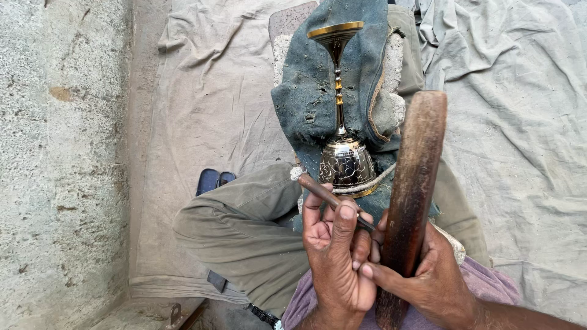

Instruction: The person sits on the ground with a brass bell-shaped candlestick resting on a sandbag, holds a small punch against the metal, and repeatedly strikes it with a wooden mallet to decorate the surface. They occasionally reposition the punch and rotate the bell to work different spots.

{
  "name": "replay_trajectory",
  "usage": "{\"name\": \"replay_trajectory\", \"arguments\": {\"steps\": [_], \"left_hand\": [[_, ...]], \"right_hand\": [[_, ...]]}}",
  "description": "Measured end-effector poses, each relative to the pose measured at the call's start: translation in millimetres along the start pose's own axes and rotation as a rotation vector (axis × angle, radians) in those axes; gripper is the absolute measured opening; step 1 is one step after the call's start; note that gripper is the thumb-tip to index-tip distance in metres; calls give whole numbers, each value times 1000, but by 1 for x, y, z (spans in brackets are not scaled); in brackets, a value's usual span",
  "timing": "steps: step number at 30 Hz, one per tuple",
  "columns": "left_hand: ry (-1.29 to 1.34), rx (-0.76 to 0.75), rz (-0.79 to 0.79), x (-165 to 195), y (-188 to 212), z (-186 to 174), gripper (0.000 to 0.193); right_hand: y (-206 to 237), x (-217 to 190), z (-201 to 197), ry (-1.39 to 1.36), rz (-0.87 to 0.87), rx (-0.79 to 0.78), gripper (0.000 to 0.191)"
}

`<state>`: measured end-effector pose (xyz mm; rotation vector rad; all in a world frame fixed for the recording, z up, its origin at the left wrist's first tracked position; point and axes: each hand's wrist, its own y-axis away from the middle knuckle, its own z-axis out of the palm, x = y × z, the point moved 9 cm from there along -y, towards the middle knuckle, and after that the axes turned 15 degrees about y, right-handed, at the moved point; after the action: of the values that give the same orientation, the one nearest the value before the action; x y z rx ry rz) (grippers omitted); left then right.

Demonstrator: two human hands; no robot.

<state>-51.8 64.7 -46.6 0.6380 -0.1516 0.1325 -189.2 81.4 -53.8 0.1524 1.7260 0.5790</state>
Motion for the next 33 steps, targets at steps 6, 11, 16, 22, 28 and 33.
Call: {"name": "replay_trajectory", "arguments": {"steps": [6, 11, 16, 22, 28, 33], "left_hand": [[68, -109, 127, 30, -8, -6, 53], [-1114, -86, 775, 156, -11, -32, 35], [-1859, 253, 679, 185, 8, -104, 41], [-1633, 15, 756, 163, 37, -43, 36], [-1446, -562, 644, 90, 11, 78, 27], [-1433, -645, 525, 66, -16, 114, 24]], "right_hand": [[3, -8, 17, -332, -34, -189, 56], [3, -19, 4, -556, -113, -101, 49], [-3, -15, -4, -598, -62, -102, 51], [-2, -19, -9, -626, 39, -174, 57], [7, -9, -42, -553, 159, -262, 78], [8, 14, -106, -98, 255, -290, 96]]}}
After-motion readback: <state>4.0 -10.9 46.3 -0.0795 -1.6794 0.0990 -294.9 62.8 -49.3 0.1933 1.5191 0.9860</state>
